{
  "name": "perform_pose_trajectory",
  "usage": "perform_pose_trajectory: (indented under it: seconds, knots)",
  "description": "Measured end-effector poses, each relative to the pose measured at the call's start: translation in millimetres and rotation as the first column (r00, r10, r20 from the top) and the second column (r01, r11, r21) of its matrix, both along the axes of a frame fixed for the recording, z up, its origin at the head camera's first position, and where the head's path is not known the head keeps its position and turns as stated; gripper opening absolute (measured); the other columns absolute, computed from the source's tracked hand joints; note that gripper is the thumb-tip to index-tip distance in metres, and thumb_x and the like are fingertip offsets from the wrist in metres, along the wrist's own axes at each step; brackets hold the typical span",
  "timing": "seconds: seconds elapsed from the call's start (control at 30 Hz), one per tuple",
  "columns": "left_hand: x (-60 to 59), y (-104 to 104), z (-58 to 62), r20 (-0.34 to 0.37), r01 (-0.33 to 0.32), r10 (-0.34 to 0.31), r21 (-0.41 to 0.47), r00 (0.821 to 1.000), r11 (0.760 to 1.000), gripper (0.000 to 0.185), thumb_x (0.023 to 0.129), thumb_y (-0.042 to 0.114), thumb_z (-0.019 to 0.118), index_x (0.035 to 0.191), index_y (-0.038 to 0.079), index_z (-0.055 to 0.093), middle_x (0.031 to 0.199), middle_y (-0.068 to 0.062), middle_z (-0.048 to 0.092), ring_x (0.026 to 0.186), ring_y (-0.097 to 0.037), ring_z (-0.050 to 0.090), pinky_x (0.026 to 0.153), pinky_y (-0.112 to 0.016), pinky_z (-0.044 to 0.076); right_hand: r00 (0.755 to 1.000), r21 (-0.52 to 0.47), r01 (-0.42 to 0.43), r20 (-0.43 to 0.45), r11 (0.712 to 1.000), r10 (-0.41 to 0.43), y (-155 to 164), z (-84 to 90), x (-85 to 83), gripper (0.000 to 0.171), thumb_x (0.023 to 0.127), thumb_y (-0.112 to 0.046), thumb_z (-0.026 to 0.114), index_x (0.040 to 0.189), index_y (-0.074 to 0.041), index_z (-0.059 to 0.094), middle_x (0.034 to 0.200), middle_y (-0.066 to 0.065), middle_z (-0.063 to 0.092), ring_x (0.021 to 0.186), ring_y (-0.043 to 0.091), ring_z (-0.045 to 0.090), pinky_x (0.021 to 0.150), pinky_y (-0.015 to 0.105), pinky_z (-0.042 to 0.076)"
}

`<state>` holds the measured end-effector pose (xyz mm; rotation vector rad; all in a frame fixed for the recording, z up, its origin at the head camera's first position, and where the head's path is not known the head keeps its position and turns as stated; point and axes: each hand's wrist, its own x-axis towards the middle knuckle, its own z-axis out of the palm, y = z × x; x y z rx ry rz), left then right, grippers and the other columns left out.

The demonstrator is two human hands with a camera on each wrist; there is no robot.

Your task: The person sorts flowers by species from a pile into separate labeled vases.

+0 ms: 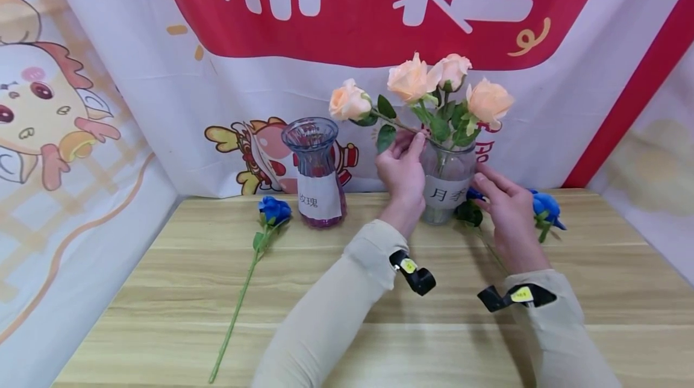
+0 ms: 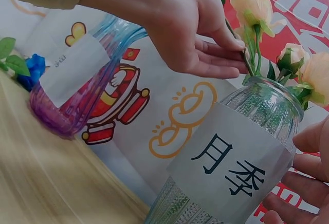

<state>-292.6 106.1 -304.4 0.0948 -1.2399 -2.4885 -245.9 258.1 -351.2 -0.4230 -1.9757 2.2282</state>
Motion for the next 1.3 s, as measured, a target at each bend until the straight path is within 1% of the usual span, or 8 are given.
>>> perform_pose_trajectory:
  seconds: [0.23, 0.4, 0.67, 0.73, 0.83, 0.97, 1.17, 1.3]
  knots:
    - [0.5, 12.3, -2.7, 0.035, 0.003, 0.001, -0.132, 0.999, 0.991, 0.009, 0.091, 0.006, 0.083, 0.099, 0.005, 0.081, 0.096, -0.005, 0.082, 0.078, -0.003, 0.068, 0.079, -0.032, 0.062, 1.0, -0.006, 0.016, 0.011, 1.0, -0.016, 1.4, -0.2, 0.0, 0.056, 0.101, -0.044, 0.069, 0.154, -0.029, 0.056, 0.169, -0.007, 0.044, 0.15, 0.017, 0.049, 0.131, 0.051, 0.034]
    - [-2.4, 20.5, -1.8, 0.089, -0.042, 0.067, -0.257, 0.994, 0.965, 0.007, 0.087, 0.012, 0.088, 0.094, 0.013, 0.086, 0.092, -0.001, 0.084, 0.076, 0.0, 0.068, 0.074, -0.026, 0.061, 1.0, 0.0, 0.011, 0.008, 1.0, -0.011, 1.2, 0.3, -0.6, 0.056, 0.101, -0.045, 0.069, 0.153, -0.03, 0.057, 0.169, -0.007, 0.044, 0.15, 0.018, 0.049, 0.131, 0.051, 0.034]
    - [-6.7, 25.9, 4.5, 0.083, -0.117, 0.188, -0.526, 0.979, 0.842, 0.012, 0.083, 0.025, 0.093, 0.087, 0.016, 0.086, 0.089, 0.001, 0.078, 0.085, -0.01, 0.067, 0.076, -0.021, 0.05, 1.0, -0.003, 0.005, 0.022, 1.0, -0.005, -0.1, -0.6, -2.0, 0.052, 0.103, -0.044, 0.067, 0.153, -0.032, 0.057, 0.17, -0.008, 0.043, 0.151, 0.019, 0.047, 0.131, 0.05, 0.034]
    - [-6.9, 26.7, 6.0, 0.078, -0.132, 0.204, -0.535, 0.976, 0.835, 0.014, 0.082, 0.024, 0.093, 0.087, 0.014, 0.085, 0.092, -0.005, 0.077, 0.079, -0.007, 0.06, 0.072, -0.021, 0.047, 1.0, -0.002, 0.012, 0.024, 1.0, -0.012, -0.4, -0.4, -2.3, 0.052, 0.103, -0.044, 0.067, 0.153, -0.032, 0.058, 0.169, -0.008, 0.044, 0.151, 0.019, 0.048, 0.13, 0.05, 0.035]
    - [-6.9, 28.2, 7.5, 0.094, -0.146, 0.214, -0.472, 0.972, 0.869, 0.014, 0.081, 0.02, 0.094, 0.087, 0.012, 0.084, 0.091, -0.006, 0.073, 0.075, -0.003, 0.051, 0.068, -0.02, 0.042, 0.999, 0.005, 0.02, 0.028, 1.0, -0.02, -0.7, 0.3, -2.5, 0.052, 0.103, -0.044, 0.067, 0.152, -0.032, 0.058, 0.169, -0.008, 0.044, 0.15, 0.018, 0.048, 0.13, 0.05, 0.035]
    - [-7.9, 29.0, 9.4, 0.112, -0.144, 0.194, -0.349, 0.975, 0.926, 0.01, 0.084, 0.019, 0.092, 0.087, 0.015, 0.084, 0.08, 0.007, 0.067, 0.072, -0.001, 0.053, 0.065, -0.018, 0.045, 0.999, 0.019, 0.028, 0.033, 0.999, -0.028, -1.2, 1.1, -2.5, 0.052, 0.103, -0.044, 0.068, 0.152, -0.032, 0.058, 0.168, -0.007, 0.045, 0.149, 0.018, 0.049, 0.13, 0.051, 0.036]
    - [-14.1, 26.7, 8.6, 0.106, -0.12, 0.17, -0.367, 0.98, 0.922, 0.008, 0.088, 0.021, 0.088, 0.087, 0.015, 0.084, 0.073, 0.009, 0.064, 0.069, -0.002, 0.053, 0.065, -0.018, 0.047, 0.999, 0.019, 0.024, 0.034, 1.0, -0.025, -0.1, 0.9, -2.5, 0.053, 0.103, -0.045, 0.067, 0.153, -0.032, 0.057, 0.169, -0.008, 0.045, 0.15, 0.019, 0.049, 0.13, 0.05, 0.035]
    - [-20.0, 24.6, 5.0, 0.125, -0.112, 0.167, -0.358, 0.978, 0.927, 0.006, 0.088, 0.017, 0.087, 0.087, 0.011, 0.085, 0.078, 0.003, 0.075, 0.069, 0.001, 0.057, 0.068, -0.017, 0.05, 1.0, 0.018, 0.01, 0.029, 1.0, -0.01, 1.0, 0.5, -3.1, 0.054, 0.103, -0.045, 0.067, 0.154, -0.032, 0.056, 0.169, -0.008, 0.044, 0.152, 0.02, 0.047, 0.131, 0.05, 0.034]
